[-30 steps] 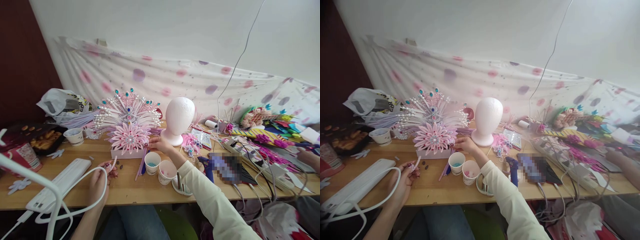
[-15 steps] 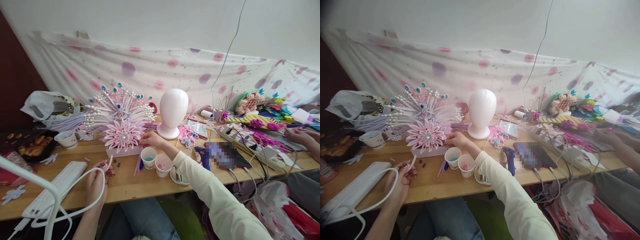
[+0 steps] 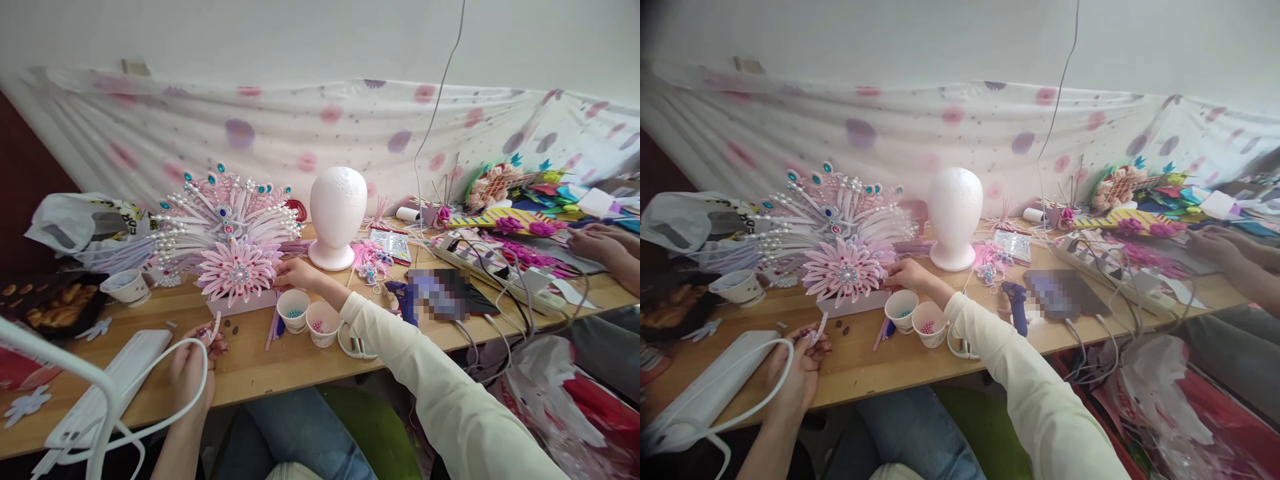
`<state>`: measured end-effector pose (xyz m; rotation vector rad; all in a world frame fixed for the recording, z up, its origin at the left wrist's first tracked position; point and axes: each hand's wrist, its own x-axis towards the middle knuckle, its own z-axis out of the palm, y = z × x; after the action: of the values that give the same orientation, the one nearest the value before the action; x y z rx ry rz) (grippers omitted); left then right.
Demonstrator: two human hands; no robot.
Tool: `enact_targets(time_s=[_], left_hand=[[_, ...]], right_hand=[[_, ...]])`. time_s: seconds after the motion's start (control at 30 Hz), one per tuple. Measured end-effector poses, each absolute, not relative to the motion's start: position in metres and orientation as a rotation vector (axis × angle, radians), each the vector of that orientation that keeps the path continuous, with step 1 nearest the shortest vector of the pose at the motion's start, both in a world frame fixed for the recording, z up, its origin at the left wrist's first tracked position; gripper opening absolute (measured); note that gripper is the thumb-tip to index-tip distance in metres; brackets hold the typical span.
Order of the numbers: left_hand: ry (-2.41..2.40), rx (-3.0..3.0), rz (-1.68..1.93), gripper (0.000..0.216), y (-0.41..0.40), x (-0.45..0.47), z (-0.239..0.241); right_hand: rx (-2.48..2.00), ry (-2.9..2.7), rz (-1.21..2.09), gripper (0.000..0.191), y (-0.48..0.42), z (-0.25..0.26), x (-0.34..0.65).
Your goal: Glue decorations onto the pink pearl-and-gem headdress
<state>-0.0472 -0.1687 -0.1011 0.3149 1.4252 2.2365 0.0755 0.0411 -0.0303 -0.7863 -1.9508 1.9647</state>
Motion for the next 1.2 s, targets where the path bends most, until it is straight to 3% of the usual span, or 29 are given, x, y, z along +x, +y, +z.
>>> enact_targets(time_s=[0.37, 1.2], left_hand=[[1.477, 0.389, 2.237, 0.034, -0.1687, -0.0470, -0.1020], [1.474, 0.391, 2.224, 0.035, -0.1685, -0.0471, -0.1002]], right_hand=[[-0.735, -1.875, 1.979, 0.015, 0.0460, -0.0309, 0.0769], [-0.764, -1.829, 2.001, 0.018, 0.0460, -0.0326, 0.0860]])
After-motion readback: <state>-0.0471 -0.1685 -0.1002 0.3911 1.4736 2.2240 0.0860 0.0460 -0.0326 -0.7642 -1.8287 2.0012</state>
